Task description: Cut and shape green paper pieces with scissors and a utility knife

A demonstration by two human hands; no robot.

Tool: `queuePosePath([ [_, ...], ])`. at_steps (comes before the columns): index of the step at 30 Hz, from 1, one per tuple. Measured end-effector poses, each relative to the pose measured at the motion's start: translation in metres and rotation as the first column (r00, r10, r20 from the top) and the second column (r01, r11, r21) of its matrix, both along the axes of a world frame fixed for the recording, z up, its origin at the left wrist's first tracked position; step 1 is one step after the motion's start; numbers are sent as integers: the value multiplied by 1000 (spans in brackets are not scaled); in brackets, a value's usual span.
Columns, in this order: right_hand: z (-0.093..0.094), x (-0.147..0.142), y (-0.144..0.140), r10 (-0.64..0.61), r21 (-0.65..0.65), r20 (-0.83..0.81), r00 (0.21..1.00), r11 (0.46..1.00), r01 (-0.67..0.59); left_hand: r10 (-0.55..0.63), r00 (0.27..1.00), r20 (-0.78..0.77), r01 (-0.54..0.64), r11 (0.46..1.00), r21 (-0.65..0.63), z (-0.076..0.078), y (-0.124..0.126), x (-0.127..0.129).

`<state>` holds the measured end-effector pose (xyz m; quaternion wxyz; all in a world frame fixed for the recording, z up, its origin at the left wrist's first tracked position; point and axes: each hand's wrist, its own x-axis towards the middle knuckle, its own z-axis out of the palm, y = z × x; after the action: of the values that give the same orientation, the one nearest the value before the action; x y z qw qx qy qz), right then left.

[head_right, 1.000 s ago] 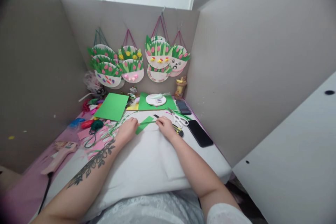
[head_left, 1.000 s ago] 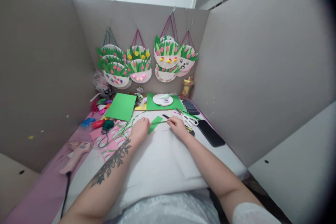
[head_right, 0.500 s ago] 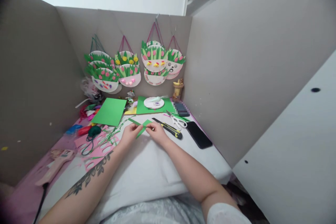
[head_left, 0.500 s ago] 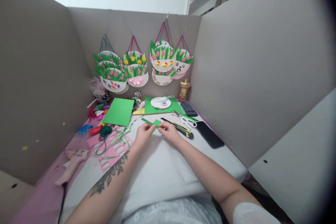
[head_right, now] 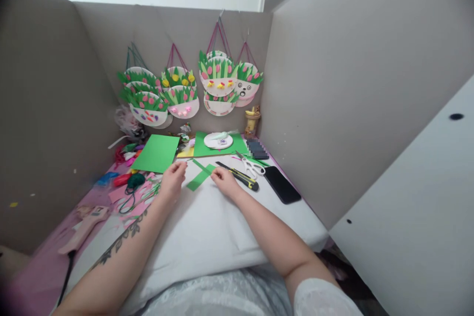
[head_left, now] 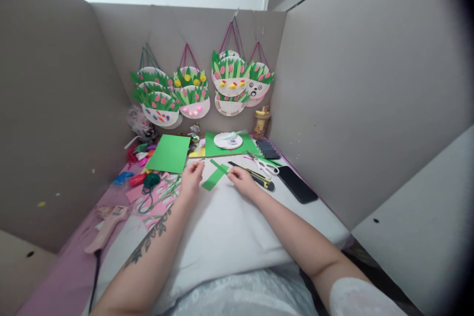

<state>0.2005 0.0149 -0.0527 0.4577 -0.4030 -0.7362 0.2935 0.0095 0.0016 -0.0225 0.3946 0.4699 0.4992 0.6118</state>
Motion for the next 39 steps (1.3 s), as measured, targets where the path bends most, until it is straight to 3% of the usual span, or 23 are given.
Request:
queuePosePath([
  [3, -3, -2, -1, 13, 14, 24, 1000, 1000, -13, -205, 963, -176, 201, 979, -40, -11, -6, 18],
  [6, -4, -5, -5, 52, 57, 121, 991, 997, -59, -209, 952, -224, 199, 978, -65, -20, -10, 31],
  [10, 0, 1, -2, 23, 130, 232, 972, 990, -54, -109, 993, -46, 103, 988, -119, -18, -6, 22],
  [13, 7, 22, 9, -149, 168, 335, 930, 981, 97, -8, 986, 164, 26, 994, -109, -11, 1, 6],
  [15, 13, 44, 17, -354, 180, 464, 812, 935, 305, 56, 954, 293, -17, 991, -132, -7, 5, -1],
  [17, 16, 68, 23, -526, 179, 600, 603, 823, 540, 108, 913, 394, -32, 980, -194, -5, 6, -4],
  [19, 18, 88, 25, -557, 163, 714, 424, 721, 674, 116, 881, 459, -5, 972, -237, -5, 6, -2],
  [22, 18, 103, 26, -462, 81, 820, 338, 678, 731, 55, 867, 495, 70, 970, -231, -7, 4, 3],
  [28, 18, 98, 27, -373, 43, 872, 317, 704, 709, -23, 893, 450, 124, 973, -196, -14, 3, 5],
  [31, 23, 98, 24, -505, 173, 810, 298, 692, 701, -35, 904, 427, 128, 973, -191, -15, 4, 3],
  [33, 24, 99, 22, -609, 241, 719, 334, 670, 702, -31, 891, 453, 124, 976, -178, -13, 4, 2],
  [36, 22, 92, 21, -646, 124, 577, 501, 675, 727, 2, 858, 514, 104, 979, -178, -9, 4, 0],
  [39, 14, 69, 19, -511, -165, 321, 797, 799, 578, 37, 833, 552, 87, 977, -196, -3, 3, -2],
])
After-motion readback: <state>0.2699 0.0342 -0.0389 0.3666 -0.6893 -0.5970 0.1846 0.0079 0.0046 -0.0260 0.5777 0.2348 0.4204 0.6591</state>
